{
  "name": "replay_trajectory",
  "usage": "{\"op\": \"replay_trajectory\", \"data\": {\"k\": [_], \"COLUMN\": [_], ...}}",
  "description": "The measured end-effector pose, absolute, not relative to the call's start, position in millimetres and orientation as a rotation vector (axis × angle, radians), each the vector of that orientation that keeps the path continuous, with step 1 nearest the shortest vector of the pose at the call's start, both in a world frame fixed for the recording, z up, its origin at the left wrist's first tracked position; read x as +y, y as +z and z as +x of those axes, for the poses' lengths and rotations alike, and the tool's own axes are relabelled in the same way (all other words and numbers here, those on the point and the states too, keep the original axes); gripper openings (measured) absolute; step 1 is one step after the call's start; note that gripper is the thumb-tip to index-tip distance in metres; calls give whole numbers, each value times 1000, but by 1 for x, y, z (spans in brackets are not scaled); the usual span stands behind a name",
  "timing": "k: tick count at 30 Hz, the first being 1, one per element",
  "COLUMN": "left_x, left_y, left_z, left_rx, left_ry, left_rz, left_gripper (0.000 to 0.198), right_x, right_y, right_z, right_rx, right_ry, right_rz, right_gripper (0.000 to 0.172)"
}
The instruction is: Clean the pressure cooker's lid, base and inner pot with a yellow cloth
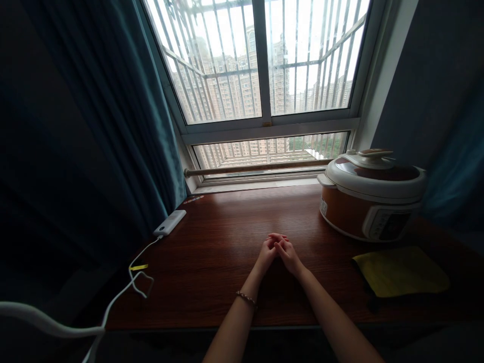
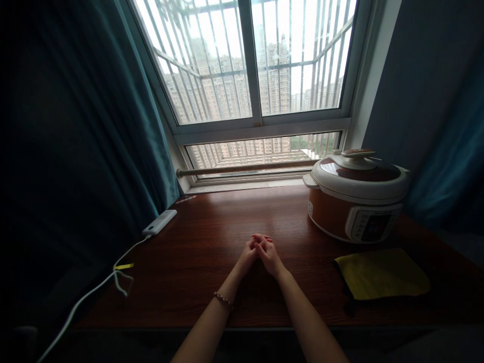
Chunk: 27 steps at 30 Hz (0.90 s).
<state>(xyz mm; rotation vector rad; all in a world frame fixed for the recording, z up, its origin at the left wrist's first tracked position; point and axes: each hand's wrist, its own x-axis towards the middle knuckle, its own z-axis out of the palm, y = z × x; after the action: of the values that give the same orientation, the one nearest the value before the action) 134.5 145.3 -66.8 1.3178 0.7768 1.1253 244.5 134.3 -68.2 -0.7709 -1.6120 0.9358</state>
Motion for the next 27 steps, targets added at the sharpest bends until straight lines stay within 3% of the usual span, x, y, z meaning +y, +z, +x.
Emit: {"op": "replay_trajectory", "data": {"k": [22, 27], "left_x": [143, 126], "left_y": [-65, -60], "left_z": [134, 132], "left_rx": [805, 852], "left_ry": [1138, 1159], "left_rz": [1412, 1560], "left_gripper": [44, 51], "right_x": [133, 108], "right_y": [-62, -44], "right_z": [242, 258], "right_rx": [-1636, -1774], "right_ry": [942, 899], "right_rz": [-801, -923], "right_gripper": [41, 52]}}
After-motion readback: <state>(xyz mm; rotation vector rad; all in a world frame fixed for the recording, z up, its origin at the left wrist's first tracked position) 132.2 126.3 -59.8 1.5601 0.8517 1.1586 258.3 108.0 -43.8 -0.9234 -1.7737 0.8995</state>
